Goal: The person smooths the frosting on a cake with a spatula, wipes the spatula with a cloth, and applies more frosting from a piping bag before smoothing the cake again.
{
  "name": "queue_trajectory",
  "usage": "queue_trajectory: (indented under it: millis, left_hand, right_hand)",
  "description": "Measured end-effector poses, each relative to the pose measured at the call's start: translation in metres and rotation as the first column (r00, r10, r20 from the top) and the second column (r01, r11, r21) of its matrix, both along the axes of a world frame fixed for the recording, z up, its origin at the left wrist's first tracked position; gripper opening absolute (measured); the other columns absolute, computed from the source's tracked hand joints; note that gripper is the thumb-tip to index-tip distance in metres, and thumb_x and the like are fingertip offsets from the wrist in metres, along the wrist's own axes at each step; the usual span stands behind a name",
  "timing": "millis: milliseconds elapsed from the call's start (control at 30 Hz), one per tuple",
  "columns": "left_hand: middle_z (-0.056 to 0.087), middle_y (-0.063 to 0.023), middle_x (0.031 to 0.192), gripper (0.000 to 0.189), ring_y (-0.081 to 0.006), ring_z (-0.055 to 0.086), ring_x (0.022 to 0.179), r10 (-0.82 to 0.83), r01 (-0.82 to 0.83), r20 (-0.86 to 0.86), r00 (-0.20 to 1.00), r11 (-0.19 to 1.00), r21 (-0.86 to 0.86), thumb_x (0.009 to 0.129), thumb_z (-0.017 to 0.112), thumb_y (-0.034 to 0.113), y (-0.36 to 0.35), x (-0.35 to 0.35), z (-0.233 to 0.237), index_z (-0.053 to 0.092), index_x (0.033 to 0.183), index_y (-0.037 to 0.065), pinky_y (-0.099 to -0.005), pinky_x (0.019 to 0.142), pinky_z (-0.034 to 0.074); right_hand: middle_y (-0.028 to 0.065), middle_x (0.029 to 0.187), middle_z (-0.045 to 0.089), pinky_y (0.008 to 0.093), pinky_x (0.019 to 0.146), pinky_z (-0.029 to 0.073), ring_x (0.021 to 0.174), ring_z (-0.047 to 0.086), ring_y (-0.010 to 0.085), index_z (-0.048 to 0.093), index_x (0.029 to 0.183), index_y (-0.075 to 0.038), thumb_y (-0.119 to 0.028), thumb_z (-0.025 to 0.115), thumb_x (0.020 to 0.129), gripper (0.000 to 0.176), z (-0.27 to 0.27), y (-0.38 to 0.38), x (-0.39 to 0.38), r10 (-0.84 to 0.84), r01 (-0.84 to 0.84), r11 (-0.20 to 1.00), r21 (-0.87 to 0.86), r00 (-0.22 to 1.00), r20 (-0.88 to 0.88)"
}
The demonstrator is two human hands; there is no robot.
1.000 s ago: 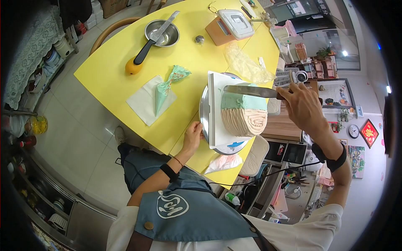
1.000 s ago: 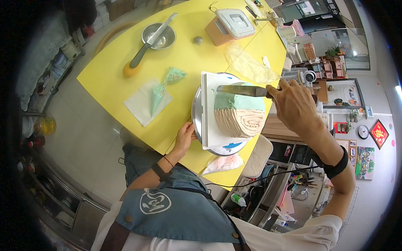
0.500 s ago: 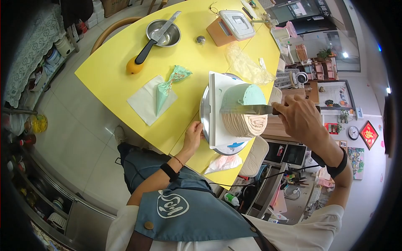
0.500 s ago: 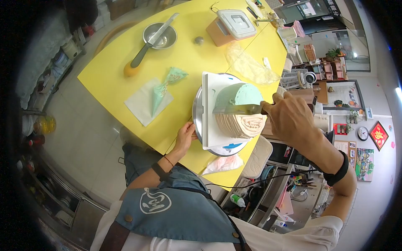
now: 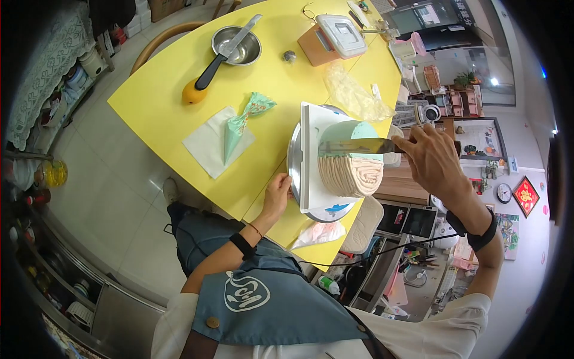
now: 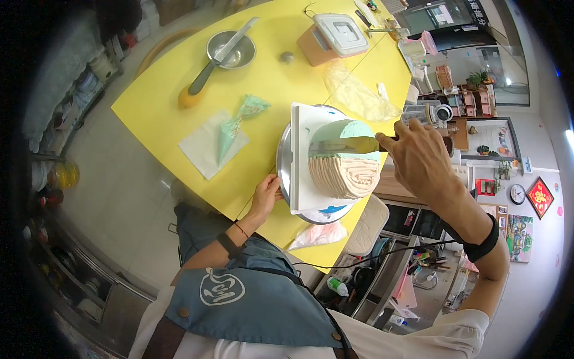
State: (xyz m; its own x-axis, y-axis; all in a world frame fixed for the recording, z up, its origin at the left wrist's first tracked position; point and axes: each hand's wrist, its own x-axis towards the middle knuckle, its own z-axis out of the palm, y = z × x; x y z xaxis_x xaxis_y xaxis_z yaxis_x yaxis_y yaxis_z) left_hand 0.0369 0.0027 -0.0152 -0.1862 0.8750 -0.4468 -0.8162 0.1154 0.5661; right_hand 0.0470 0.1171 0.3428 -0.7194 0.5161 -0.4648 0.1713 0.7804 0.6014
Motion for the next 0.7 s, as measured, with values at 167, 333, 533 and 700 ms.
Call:
queue_trajectory:
  millis: [167, 333, 533, 700]
  left_hand:
    - [0.055, -0.0024, 0.078, 0.02, -0.0089, 0.054, 0.063, 0.022, -0.022, 0.003, 1.0, 1.0, 0.005, 0.092, 0.046, 0.018, 0.0009, 0.0009, -0.0018, 0.053, 0.094, -0.001, -0.0235, 0.059, 0.048]
    - [0.055, -0.0031, 0.083, 0.021, -0.0102, 0.057, 0.071, -0.048, 0.048, -0.029, 0.998, 0.999, 0.002, 0.094, 0.043, 0.02, -0.0007, -0.003, 0.0003, 0.051, 0.097, 0.001, -0.0243, 0.066, 0.049]
    - [0.055, -0.0023, 0.077, 0.02, -0.0091, 0.054, 0.063, 0.029, -0.029, 0.027, 0.999, 1.0, 0.006, 0.092, 0.046, 0.018, 0.001, -0.0004, 0.0, 0.053, 0.094, -0.001, -0.0236, 0.059, 0.048]
    - [0.055, -0.0023, 0.077, 0.02, -0.009, 0.054, 0.063, 0.024, -0.024, 0.008, 1.0, 1.0, -0.003, 0.092, 0.046, 0.018, 0.0008, -0.0011, 0.0003, 0.053, 0.093, -0.001, -0.0236, 0.058, 0.048]
  right_hand:
    - [0.0097, 0.084, 0.054, 0.0356, 0.07, 0.042, 0.082, 0.051, 0.0228, 0.064, 0.103, -0.01, -0.005, 0.052, 0.076, 0.03, 0.0008, 0.0039, -0.0021, 0.075, -0.072, 0.995, 0.074, 0.997, -0.035]
    - [0.0088, 0.084, 0.054, 0.0354, 0.072, 0.041, 0.083, 0.051, 0.0226, 0.064, 0.104, -0.011, -0.005, 0.053, 0.075, 0.032, 0.0051, -0.0006, -0.005, 0.051, -0.051, 0.999, 0.004, 0.998, -0.042]
    - [0.0079, 0.082, 0.055, 0.0352, 0.072, 0.041, 0.082, 0.051, 0.0222, 0.064, 0.103, -0.011, -0.005, 0.054, 0.074, 0.031, 0.005, 0.0006, -0.0048, 0.088, -0.087, 0.995, 0.041, 0.996, -0.024]
    - [0.0077, 0.084, 0.055, 0.0352, 0.072, 0.041, 0.081, 0.05, 0.0219, 0.064, 0.103, -0.011, -0.004, 0.054, 0.074, 0.032, 0.0079, 0.0039, -0.008, 0.098, -0.096, 0.994, 0.044, 0.994, -0.057]
